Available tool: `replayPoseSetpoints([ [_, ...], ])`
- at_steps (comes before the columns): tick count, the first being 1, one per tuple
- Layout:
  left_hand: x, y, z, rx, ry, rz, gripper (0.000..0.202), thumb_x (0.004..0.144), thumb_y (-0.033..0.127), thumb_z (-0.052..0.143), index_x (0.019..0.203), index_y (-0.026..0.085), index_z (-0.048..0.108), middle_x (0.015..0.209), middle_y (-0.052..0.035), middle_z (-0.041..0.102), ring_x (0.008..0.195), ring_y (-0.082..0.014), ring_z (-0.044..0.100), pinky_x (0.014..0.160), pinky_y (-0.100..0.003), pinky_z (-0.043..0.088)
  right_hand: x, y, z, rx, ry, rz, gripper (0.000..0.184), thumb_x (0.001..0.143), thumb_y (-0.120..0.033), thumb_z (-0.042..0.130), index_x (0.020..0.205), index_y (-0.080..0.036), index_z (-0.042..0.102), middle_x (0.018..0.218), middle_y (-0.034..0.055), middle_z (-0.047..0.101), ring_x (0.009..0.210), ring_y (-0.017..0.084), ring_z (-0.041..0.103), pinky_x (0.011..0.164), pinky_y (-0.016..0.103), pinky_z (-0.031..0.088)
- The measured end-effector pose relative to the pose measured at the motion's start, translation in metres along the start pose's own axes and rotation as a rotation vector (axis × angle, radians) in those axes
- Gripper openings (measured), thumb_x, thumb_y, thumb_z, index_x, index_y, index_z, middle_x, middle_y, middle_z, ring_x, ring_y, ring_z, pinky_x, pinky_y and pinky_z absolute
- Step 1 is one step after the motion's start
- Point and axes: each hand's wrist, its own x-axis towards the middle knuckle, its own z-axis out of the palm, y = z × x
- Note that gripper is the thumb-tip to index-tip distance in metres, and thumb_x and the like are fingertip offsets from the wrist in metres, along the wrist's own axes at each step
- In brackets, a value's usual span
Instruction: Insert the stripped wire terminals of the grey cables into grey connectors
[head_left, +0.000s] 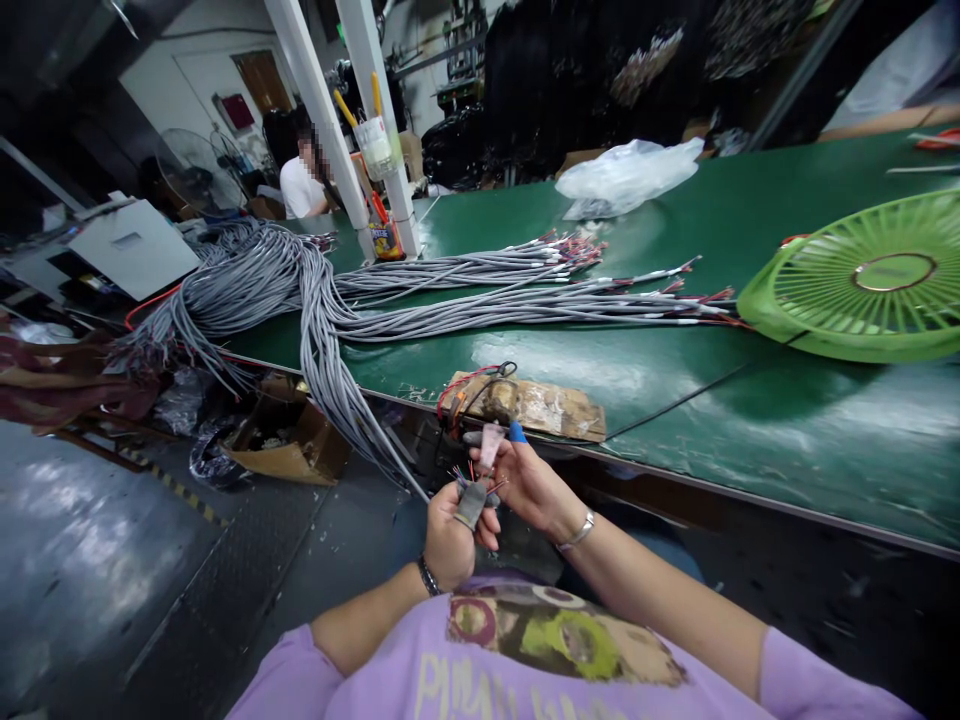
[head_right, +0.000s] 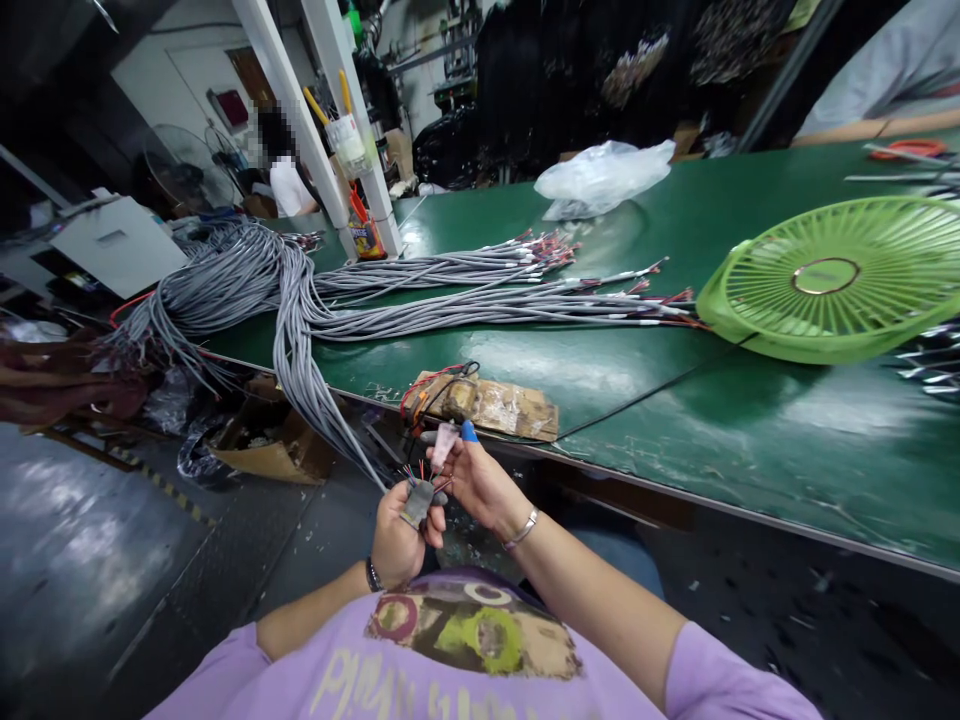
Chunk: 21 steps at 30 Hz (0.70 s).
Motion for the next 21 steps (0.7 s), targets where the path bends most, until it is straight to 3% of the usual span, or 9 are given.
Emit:
replayPoseSetpoints([
  [5, -0.001, 0.003, -0.003, -0.007, 0.025, 0.051, 0.037, 0.077, 0.051, 0.058, 0.070, 0.015, 0.056, 0.049, 0.0018, 0.059, 0.030, -0.0059, 0.045, 0.032, -0.016, 0.030, -0.005, -0.002, -0.001, -0.073, -0.020, -0.076, 0.020, 0.076, -0.036, 0.066, 0.082, -0.017, 0.065, 0.074, 0.0024, 0.067, 0.060, 0.010, 0.056, 0.055, 0.021, 0.047],
  [15, 0.005, 0.007, -0.002, 0.233, 0.008, 0.184, 0.036, 0.080, 0.048, 0.055, 0.074, 0.014, 0.060, 0.054, -0.0010, 0.062, 0.040, -0.0078, 0.052, 0.042, -0.018, 0.041, 0.000, 0.000, 0.002, -0.046, 0.015, -0.072, 0.021, 0.072, -0.035, 0.070, 0.075, -0.015, 0.067, 0.063, 0.0006, 0.065, 0.050, 0.010, 0.053, 0.047, 0.021, 0.045],
  [21, 0.011, -0.001, -0.010, 0.430, -0.023, 0.351, 0.021, 0.082, 0.032, 0.054, 0.072, 0.014, 0.060, 0.056, -0.0013, 0.062, 0.047, -0.0105, 0.056, 0.049, -0.021, 0.048, 0.007, 0.004, -0.001, 0.020, 0.042, -0.089, 0.021, 0.071, -0.036, 0.072, 0.074, -0.016, 0.066, 0.064, -0.0003, 0.066, 0.049, 0.009, 0.053, 0.048, 0.022, 0.045],
])
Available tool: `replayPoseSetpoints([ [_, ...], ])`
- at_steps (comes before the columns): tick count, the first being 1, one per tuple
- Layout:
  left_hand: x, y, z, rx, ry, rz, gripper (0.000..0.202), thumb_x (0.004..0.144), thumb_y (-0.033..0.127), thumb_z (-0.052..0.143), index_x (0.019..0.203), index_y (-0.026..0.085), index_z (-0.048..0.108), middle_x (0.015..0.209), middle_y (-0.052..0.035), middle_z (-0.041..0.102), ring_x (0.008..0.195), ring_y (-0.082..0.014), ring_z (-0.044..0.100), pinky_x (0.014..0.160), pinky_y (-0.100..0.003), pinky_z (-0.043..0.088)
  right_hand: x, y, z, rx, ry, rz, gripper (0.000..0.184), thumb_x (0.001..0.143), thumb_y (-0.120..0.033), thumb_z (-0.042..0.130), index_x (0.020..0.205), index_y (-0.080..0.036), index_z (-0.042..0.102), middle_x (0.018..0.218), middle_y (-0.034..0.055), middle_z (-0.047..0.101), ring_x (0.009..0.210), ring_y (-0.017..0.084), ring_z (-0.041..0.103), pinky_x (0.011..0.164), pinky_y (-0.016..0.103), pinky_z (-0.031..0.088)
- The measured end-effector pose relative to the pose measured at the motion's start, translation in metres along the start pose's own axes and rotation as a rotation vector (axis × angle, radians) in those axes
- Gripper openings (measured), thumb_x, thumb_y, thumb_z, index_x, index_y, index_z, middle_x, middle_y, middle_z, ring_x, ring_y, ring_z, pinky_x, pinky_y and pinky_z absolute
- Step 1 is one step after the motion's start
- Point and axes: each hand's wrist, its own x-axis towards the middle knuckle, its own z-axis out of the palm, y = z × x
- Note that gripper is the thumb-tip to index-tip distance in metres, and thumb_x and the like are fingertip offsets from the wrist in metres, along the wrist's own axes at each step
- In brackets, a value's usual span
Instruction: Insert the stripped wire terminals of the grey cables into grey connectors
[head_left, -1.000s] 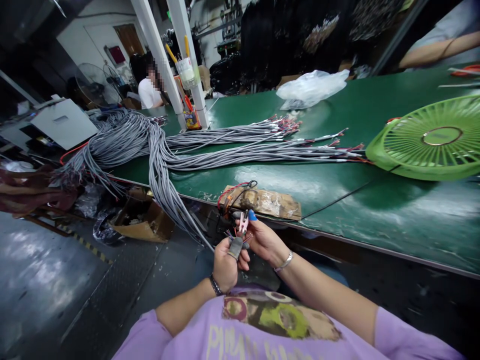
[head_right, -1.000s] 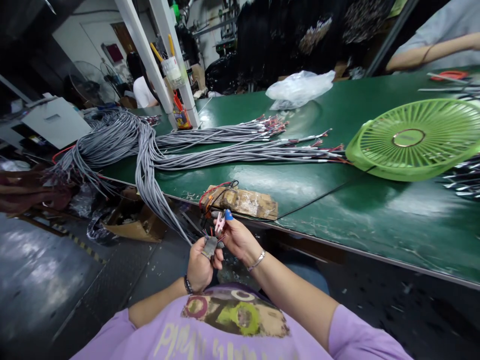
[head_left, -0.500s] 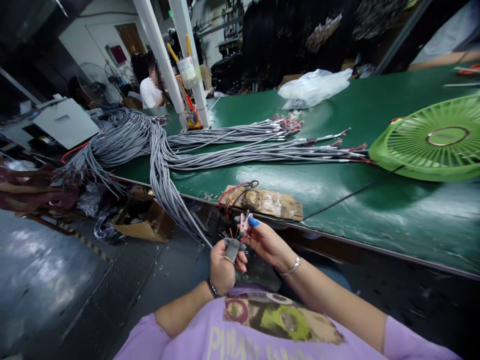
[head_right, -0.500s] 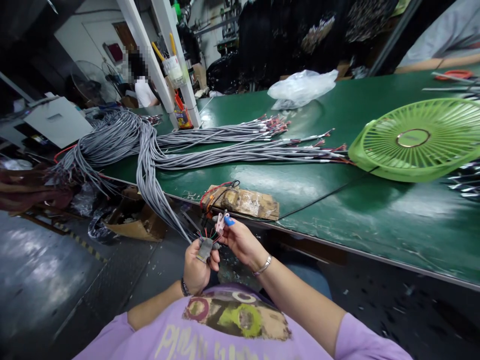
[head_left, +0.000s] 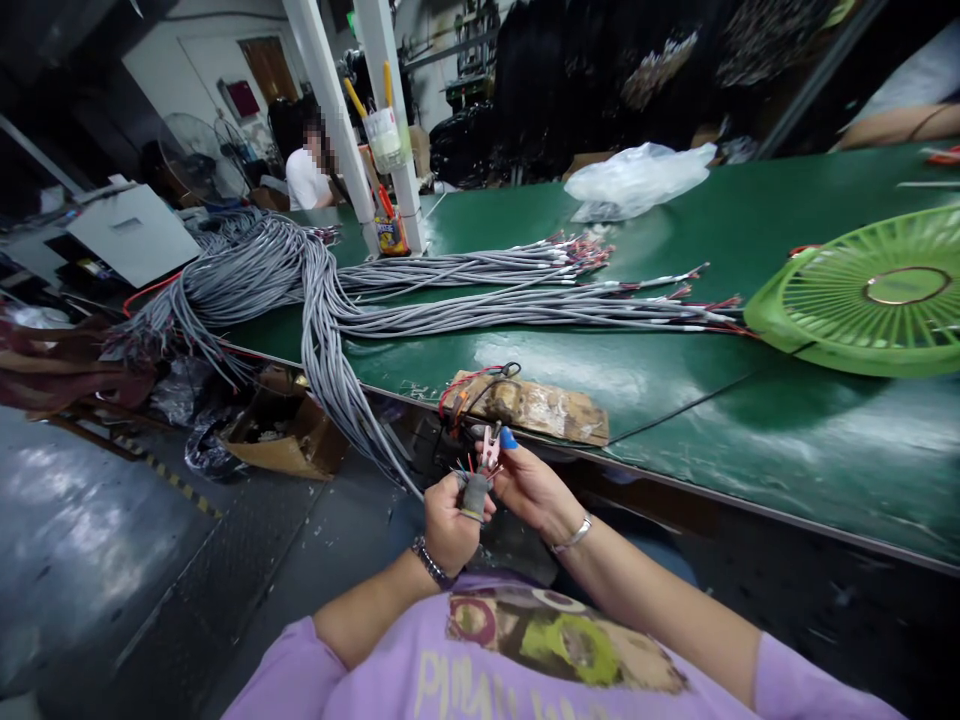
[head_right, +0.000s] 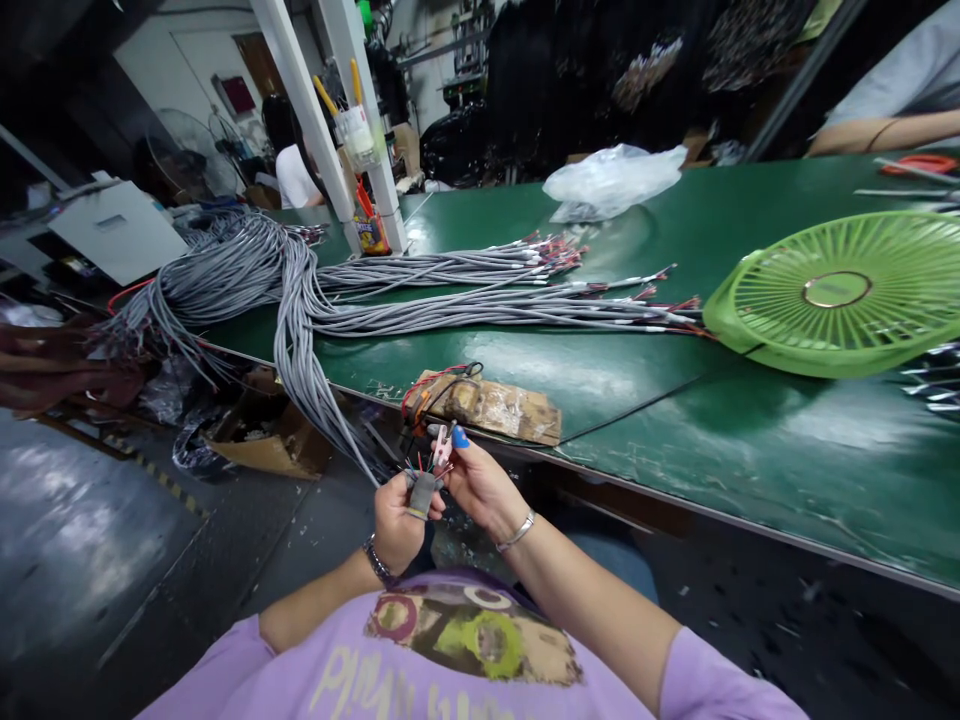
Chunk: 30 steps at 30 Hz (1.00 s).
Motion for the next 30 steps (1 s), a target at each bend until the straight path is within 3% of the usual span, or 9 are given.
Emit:
replayPoseSetpoints([
  [4, 0.000, -0.005, -0.002, 0.107, -0.029, 0.062, 0.014, 0.080, 0.021, 0.053, 0.069, 0.015, 0.059, 0.056, -0.0012, 0.062, 0.049, -0.0115, 0.058, 0.051, -0.022, 0.048, 0.000, 0.001, 0.000, 0.003, 0.045, 0.006, 0.019, 0.072, -0.035, 0.071, 0.077, -0.017, 0.066, 0.067, -0.0002, 0.067, 0.049, 0.009, 0.054, 0.048, 0.021, 0.046],
  [7, -0.001, -0.003, -0.002, 0.110, -0.034, 0.065, 0.014, 0.079, 0.018, 0.052, 0.068, 0.016, 0.058, 0.056, -0.0012, 0.062, 0.049, -0.0115, 0.058, 0.050, -0.022, 0.048, -0.002, 0.002, 0.002, -0.006, 0.007, 0.013, 0.020, 0.075, -0.039, 0.067, 0.079, -0.019, 0.066, 0.068, 0.0000, 0.067, 0.048, 0.010, 0.053, 0.047, 0.023, 0.045],
  [15, -0.008, -0.003, -0.006, 0.022, -0.041, 0.023, 0.014, 0.081, 0.025, 0.053, 0.075, 0.015, 0.060, 0.057, -0.0010, 0.063, 0.047, -0.0107, 0.057, 0.048, -0.021, 0.049, -0.013, -0.001, -0.002, -0.047, -0.062, 0.075, 0.033, 0.073, -0.051, 0.064, 0.079, -0.019, 0.065, 0.075, 0.0021, 0.064, 0.059, 0.011, 0.054, 0.055, 0.023, 0.045],
  [19, -0.014, -0.007, -0.013, 0.045, -0.051, 0.018, 0.018, 0.083, 0.028, 0.050, 0.075, 0.015, 0.059, 0.059, -0.0021, 0.063, 0.048, -0.0111, 0.057, 0.049, -0.021, 0.048, -0.024, -0.007, -0.008, -0.308, -0.140, 0.150, 0.041, 0.065, -0.052, 0.071, 0.082, -0.015, 0.066, 0.074, 0.0031, 0.063, 0.063, 0.012, 0.054, 0.061, 0.025, 0.044],
  [24, -0.016, -0.007, -0.017, 0.241, -0.168, 0.039, 0.020, 0.080, 0.025, 0.052, 0.065, 0.016, 0.060, 0.059, -0.0033, 0.064, 0.054, -0.0130, 0.059, 0.055, -0.023, 0.048, -0.032, -0.014, -0.006, -0.747, -0.180, 0.020, 0.029, 0.066, -0.041, 0.073, 0.072, -0.014, 0.064, 0.067, -0.0001, 0.059, 0.060, 0.010, 0.049, 0.061, 0.024, 0.039],
  [27, -0.014, -0.007, -0.014, 0.294, -0.298, -0.104, 0.016, 0.077, 0.023, 0.054, 0.064, 0.016, 0.062, 0.059, -0.0044, 0.067, 0.056, -0.0161, 0.062, 0.054, -0.025, 0.047, -0.034, -0.018, -0.005, -1.043, -0.276, -0.120, 0.030, 0.070, -0.043, 0.069, 0.066, -0.014, 0.061, 0.065, -0.0001, 0.056, 0.061, 0.011, 0.047, 0.059, 0.024, 0.038],
  [30, -0.011, -0.007, -0.011, 0.181, -0.380, -0.307, 0.015, 0.076, 0.026, 0.055, 0.068, 0.015, 0.062, 0.055, -0.0035, 0.066, 0.051, -0.0167, 0.062, 0.049, -0.025, 0.048, -0.037, -0.020, -0.006, -1.253, -0.300, -0.277, 0.030, 0.075, -0.043, 0.064, 0.063, -0.015, 0.060, 0.068, 0.0009, 0.055, 0.064, 0.013, 0.048, 0.060, 0.025, 0.038],
])
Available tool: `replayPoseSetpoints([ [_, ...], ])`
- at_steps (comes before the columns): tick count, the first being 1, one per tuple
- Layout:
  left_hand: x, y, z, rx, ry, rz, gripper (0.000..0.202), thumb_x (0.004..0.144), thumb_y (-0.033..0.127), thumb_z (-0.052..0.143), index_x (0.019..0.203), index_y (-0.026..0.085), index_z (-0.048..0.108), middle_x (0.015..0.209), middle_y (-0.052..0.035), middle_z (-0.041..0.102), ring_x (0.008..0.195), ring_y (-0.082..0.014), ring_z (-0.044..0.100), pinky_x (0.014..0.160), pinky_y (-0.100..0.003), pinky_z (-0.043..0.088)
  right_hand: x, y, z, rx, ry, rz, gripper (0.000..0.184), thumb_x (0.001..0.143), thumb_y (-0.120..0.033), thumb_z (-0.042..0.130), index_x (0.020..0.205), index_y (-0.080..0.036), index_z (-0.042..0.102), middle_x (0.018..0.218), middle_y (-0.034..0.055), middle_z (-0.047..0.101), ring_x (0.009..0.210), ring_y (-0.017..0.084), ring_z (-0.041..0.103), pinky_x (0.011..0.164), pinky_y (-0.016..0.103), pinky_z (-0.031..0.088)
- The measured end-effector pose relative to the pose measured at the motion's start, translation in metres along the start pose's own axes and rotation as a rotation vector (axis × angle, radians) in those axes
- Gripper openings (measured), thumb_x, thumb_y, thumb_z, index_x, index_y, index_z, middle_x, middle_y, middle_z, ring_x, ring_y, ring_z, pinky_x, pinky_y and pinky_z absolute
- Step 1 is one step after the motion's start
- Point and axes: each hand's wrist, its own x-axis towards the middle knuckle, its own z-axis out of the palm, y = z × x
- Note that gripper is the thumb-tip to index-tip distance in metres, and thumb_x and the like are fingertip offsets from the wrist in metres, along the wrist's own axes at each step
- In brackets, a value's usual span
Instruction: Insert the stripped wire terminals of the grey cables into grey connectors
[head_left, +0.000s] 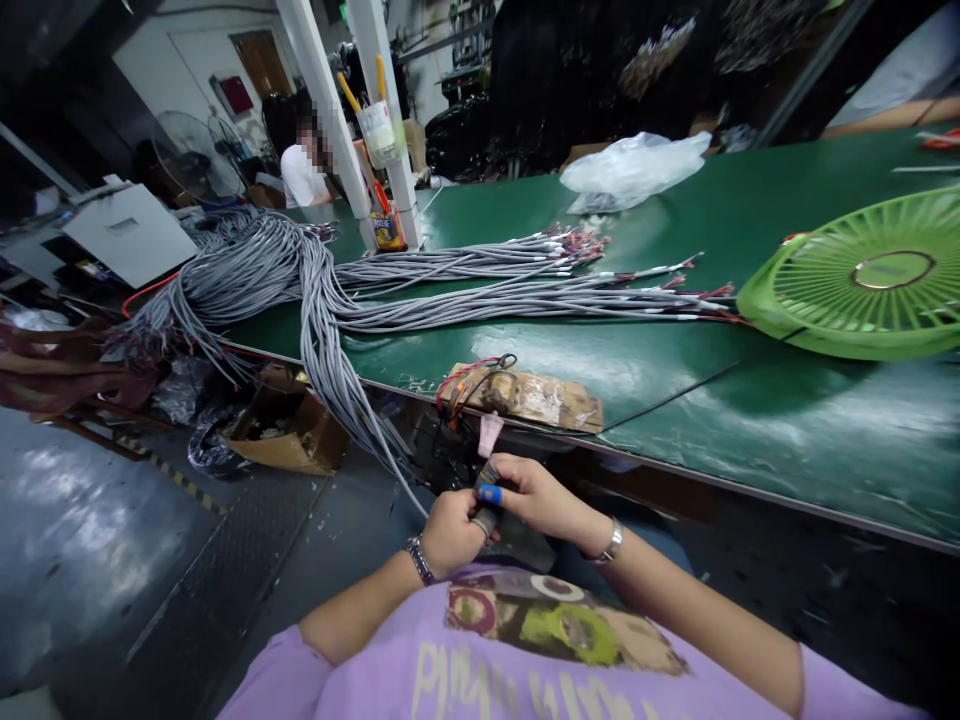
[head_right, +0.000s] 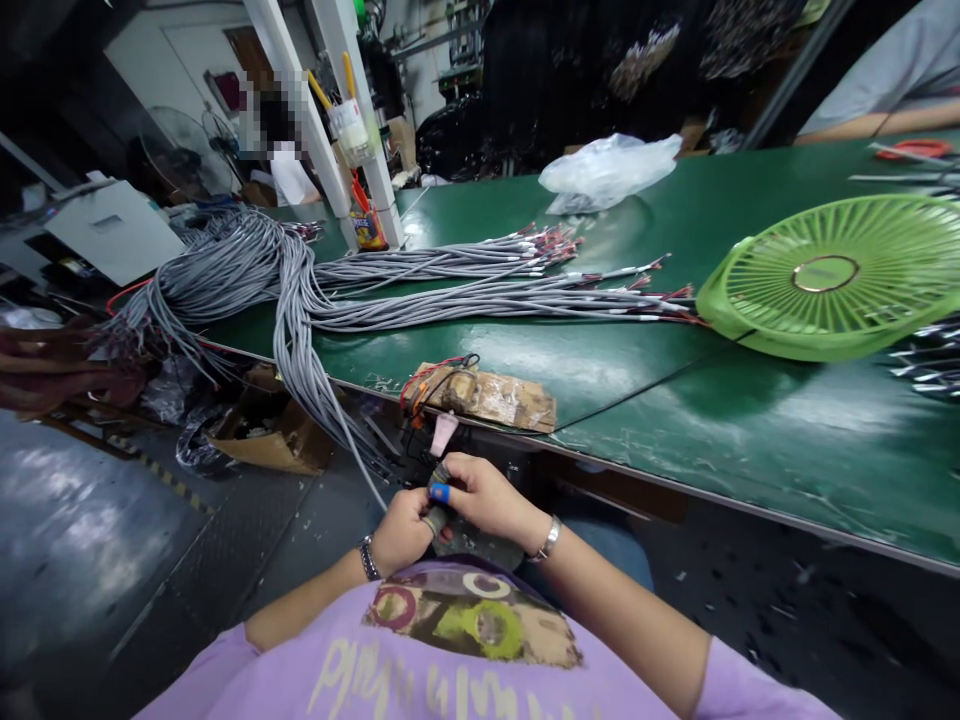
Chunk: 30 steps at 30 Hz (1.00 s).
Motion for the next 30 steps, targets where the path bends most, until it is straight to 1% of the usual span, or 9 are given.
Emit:
replayPoseSetpoints([
  [2, 0.001, 0.003, 0.000, -0.104, 0.023, -0.020, 0.020, 0.077, 0.031, 0.055, 0.066, 0.015, 0.060, 0.053, -0.0033, 0.064, 0.048, -0.0154, 0.060, 0.050, -0.026, 0.049, -0.004, 0.002, -0.001, 0.037, 0.035, 0.024, 0.029, 0.079, -0.044, 0.058, 0.072, -0.016, 0.061, 0.073, 0.0020, 0.058, 0.068, 0.014, 0.051, 0.065, 0.026, 0.041],
  [4, 0.002, 0.007, 0.000, -0.201, 0.106, 0.006, 0.027, 0.078, 0.037, 0.056, 0.064, 0.014, 0.058, 0.053, -0.0039, 0.064, 0.047, -0.0144, 0.060, 0.050, -0.026, 0.049, -0.009, 0.007, 0.000, 0.162, 0.093, 0.091, 0.031, 0.079, -0.046, 0.057, 0.084, -0.016, 0.061, 0.079, 0.0030, 0.061, 0.072, 0.015, 0.053, 0.067, 0.027, 0.043],
  [7, 0.001, 0.011, 0.001, -0.295, 0.200, 0.028, 0.034, 0.077, 0.046, 0.057, 0.065, 0.014, 0.058, 0.054, -0.0046, 0.064, 0.047, -0.0140, 0.060, 0.050, -0.026, 0.049, -0.017, 0.014, 0.007, 0.334, 0.162, 0.187, 0.038, 0.074, -0.050, 0.062, 0.091, -0.016, 0.059, 0.081, 0.0033, 0.062, 0.069, 0.014, 0.053, 0.062, 0.027, 0.042],
  [9, 0.001, 0.013, 0.003, -0.303, 0.202, 0.044, 0.037, 0.076, 0.050, 0.058, 0.065, 0.014, 0.059, 0.054, -0.0045, 0.064, 0.047, -0.0139, 0.060, 0.051, -0.026, 0.050, -0.020, 0.016, 0.014, 0.429, 0.182, 0.214, 0.038, 0.073, -0.050, 0.063, 0.089, -0.016, 0.057, 0.072, 0.0011, 0.060, 0.062, 0.012, 0.051, 0.058, 0.026, 0.040],
  [12, 0.001, 0.014, 0.005, -0.289, 0.155, 0.079, 0.040, 0.076, 0.052, 0.057, 0.065, 0.014, 0.061, 0.054, -0.0044, 0.065, 0.047, -0.0141, 0.059, 0.053, -0.027, 0.050, -0.019, 0.013, 0.022, 0.531, 0.188, 0.173, 0.032, 0.074, -0.047, 0.063, 0.079, -0.017, 0.054, 0.058, -0.0019, 0.056, 0.054, 0.011, 0.049, 0.055, 0.027, 0.039],
  [18, -0.001, 0.016, -0.007, -0.078, -0.015, 0.135, 0.041, 0.079, 0.049, 0.055, 0.062, 0.014, 0.067, 0.059, -0.0068, 0.067, 0.056, -0.0161, 0.061, 0.058, -0.027, 0.049, -0.007, 0.004, 0.016, 0.559, 0.011, 0.140, 0.028, 0.076, -0.042, 0.062, 0.068, -0.018, 0.051, 0.049, -0.0032, 0.055, 0.045, 0.011, 0.050, 0.050, 0.026, 0.039],
  [20, -0.002, 0.015, -0.009, -0.042, 0.004, 0.147, 0.040, 0.079, 0.049, 0.056, 0.062, 0.014, 0.067, 0.058, -0.0066, 0.067, 0.056, -0.0161, 0.061, 0.058, -0.026, 0.049, -0.003, 0.002, 0.015, 0.503, -0.030, 0.145, 0.028, 0.074, -0.043, 0.065, 0.069, -0.018, 0.053, 0.049, -0.0032, 0.056, 0.044, 0.011, 0.050, 0.047, 0.025, 0.037],
  [23, -0.004, 0.011, -0.008, -0.140, 0.080, 0.126, 0.044, 0.079, 0.052, 0.053, 0.064, 0.013, 0.066, 0.056, -0.0065, 0.066, 0.052, -0.0156, 0.060, 0.056, -0.027, 0.049, 0.004, -0.002, 0.017, 0.482, -0.055, 0.148, 0.030, 0.072, -0.046, 0.065, 0.068, -0.018, 0.054, 0.043, -0.0047, 0.053, 0.041, 0.012, 0.049, 0.045, 0.024, 0.035],
  [30, -0.006, 0.007, -0.004, -0.373, 0.187, 0.086, 0.048, 0.077, 0.058, 0.053, 0.069, 0.011, 0.064, 0.057, -0.0083, 0.067, 0.048, -0.0170, 0.061, 0.053, -0.031, 0.051, 0.010, -0.002, 0.024, 0.535, 0.055, 0.173, 0.035, 0.067, -0.047, 0.069, 0.062, -0.017, 0.052, 0.045, -0.0044, 0.050, 0.043, 0.009, 0.042, 0.047, 0.024, 0.031],
])
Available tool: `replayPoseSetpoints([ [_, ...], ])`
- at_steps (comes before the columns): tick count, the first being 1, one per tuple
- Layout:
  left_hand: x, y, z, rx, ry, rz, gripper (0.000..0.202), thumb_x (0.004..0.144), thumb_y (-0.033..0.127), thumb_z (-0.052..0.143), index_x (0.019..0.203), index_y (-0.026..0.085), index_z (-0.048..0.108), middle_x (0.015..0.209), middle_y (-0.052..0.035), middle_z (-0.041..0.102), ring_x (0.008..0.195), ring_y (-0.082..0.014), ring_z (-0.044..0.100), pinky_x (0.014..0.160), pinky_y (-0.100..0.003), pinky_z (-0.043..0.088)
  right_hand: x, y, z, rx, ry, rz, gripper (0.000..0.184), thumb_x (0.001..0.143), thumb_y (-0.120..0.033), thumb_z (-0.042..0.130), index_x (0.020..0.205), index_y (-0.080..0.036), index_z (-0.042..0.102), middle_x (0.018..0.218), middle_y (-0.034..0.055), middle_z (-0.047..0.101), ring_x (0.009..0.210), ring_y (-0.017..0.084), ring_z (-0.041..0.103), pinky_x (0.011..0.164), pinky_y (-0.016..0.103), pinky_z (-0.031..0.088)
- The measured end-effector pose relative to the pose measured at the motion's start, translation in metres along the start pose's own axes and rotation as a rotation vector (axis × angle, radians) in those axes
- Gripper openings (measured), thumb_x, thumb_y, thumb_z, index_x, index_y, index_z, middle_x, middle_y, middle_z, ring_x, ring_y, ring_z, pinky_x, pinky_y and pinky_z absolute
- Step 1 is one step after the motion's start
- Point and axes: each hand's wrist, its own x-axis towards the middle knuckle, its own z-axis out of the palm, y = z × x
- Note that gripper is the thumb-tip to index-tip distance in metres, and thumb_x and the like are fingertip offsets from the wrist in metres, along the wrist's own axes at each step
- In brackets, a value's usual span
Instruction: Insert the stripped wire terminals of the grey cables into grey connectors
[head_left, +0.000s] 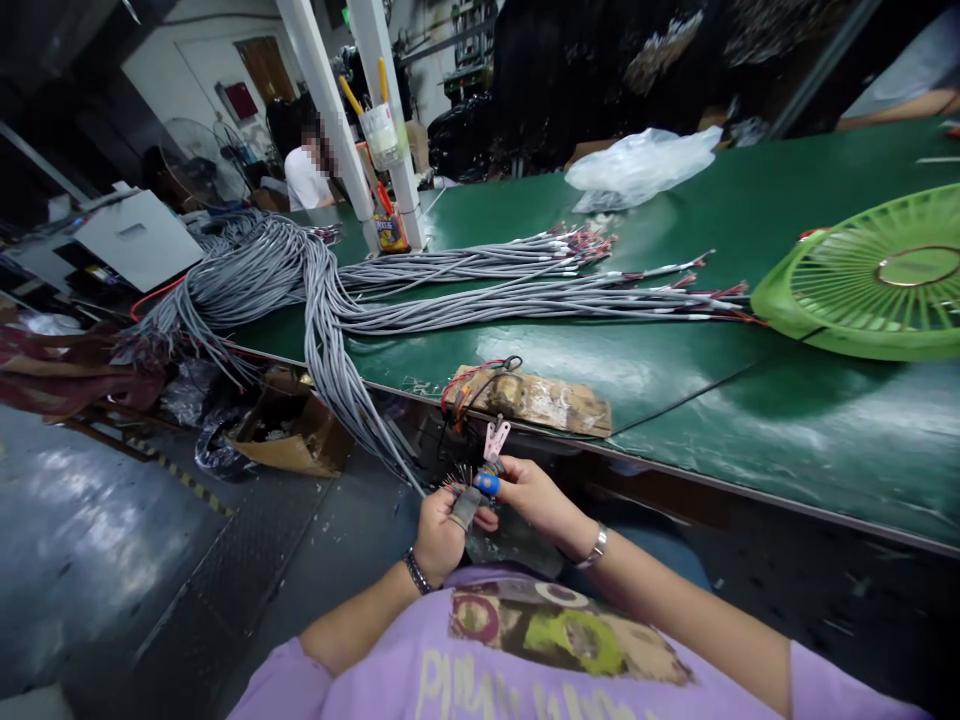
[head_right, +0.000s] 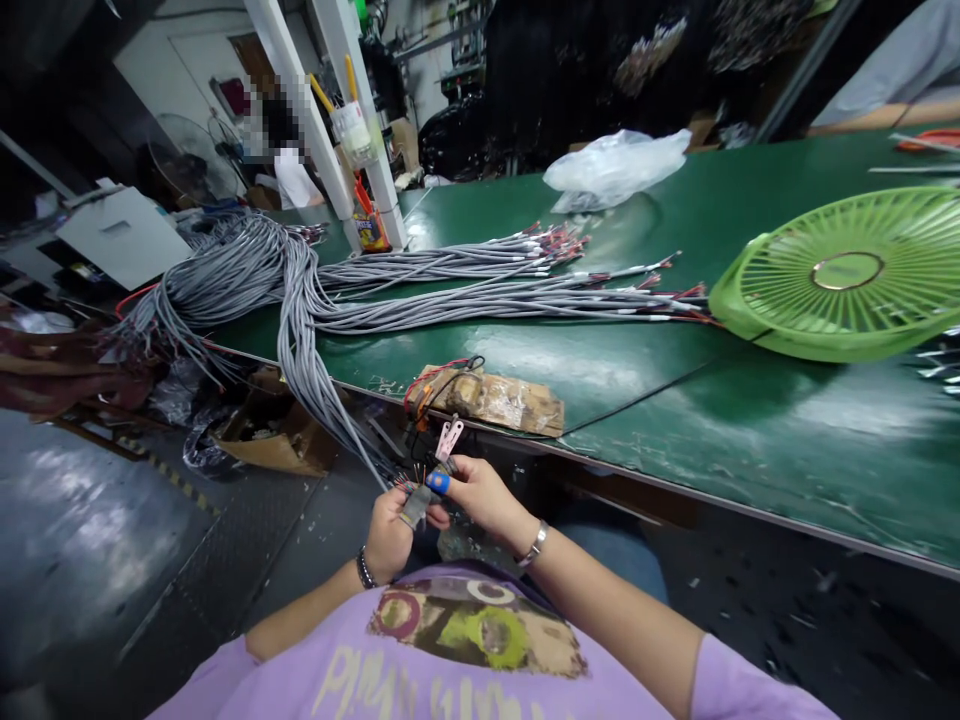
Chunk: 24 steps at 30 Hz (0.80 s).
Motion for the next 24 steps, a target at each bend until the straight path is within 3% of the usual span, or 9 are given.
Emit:
replayPoseSetpoints([
  [6, 0.001, 0.002, -0.001, 0.000, 0.034, -0.009, 0.048, 0.078, 0.058, 0.052, 0.065, 0.012, 0.061, 0.055, -0.0069, 0.066, 0.047, -0.0152, 0.060, 0.051, -0.027, 0.049, -0.002, 0.006, -0.004, 0.054, 0.021, -0.008, 0.031, 0.070, -0.042, 0.070, 0.065, -0.016, 0.053, 0.050, -0.0030, 0.052, 0.048, 0.010, 0.044, 0.052, 0.026, 0.032],
  [9, 0.002, 0.005, -0.003, -0.015, 0.041, 0.010, 0.043, 0.078, 0.054, 0.055, 0.064, 0.013, 0.061, 0.053, -0.0044, 0.064, 0.045, -0.0129, 0.058, 0.048, -0.024, 0.047, -0.003, 0.014, -0.012, 0.096, 0.093, 0.021, 0.031, 0.069, -0.041, 0.071, 0.064, -0.015, 0.055, 0.054, -0.0026, 0.052, 0.050, 0.008, 0.042, 0.053, 0.024, 0.034],
  [15, 0.010, 0.014, -0.002, -0.082, -0.094, -0.033, 0.039, 0.075, 0.051, 0.060, 0.064, 0.013, 0.059, 0.047, -0.0007, 0.058, 0.039, -0.0098, 0.053, 0.042, -0.021, 0.042, 0.007, 0.012, -0.028, 0.442, 0.083, 0.149, 0.036, 0.076, -0.052, 0.059, 0.080, -0.017, 0.062, 0.073, 0.0032, 0.060, 0.062, 0.012, 0.052, 0.060, 0.026, 0.045],
  [20, 0.020, 0.015, 0.007, -0.169, -0.149, -0.075, 0.038, 0.073, 0.051, 0.061, 0.069, 0.013, 0.060, 0.044, 0.0009, 0.056, 0.034, -0.0088, 0.049, 0.038, -0.020, 0.037, 0.019, -0.004, -0.025, 0.416, 0.104, 0.112, 0.036, 0.076, -0.052, 0.061, 0.077, -0.016, 0.063, 0.065, 0.0011, 0.057, 0.059, 0.011, 0.050, 0.056, 0.022, 0.043],
  [24, 0.023, 0.014, 0.012, -0.199, -0.147, -0.103, 0.039, 0.071, 0.052, 0.062, 0.068, 0.013, 0.058, 0.043, 0.0011, 0.055, 0.033, -0.0091, 0.048, 0.037, -0.020, 0.037, 0.021, -0.004, -0.020, 0.459, 0.139, 0.087, 0.035, 0.072, -0.050, 0.066, 0.073, -0.016, 0.063, 0.062, -0.0001, 0.057, 0.056, 0.010, 0.047, 0.053, 0.022, 0.040],
])
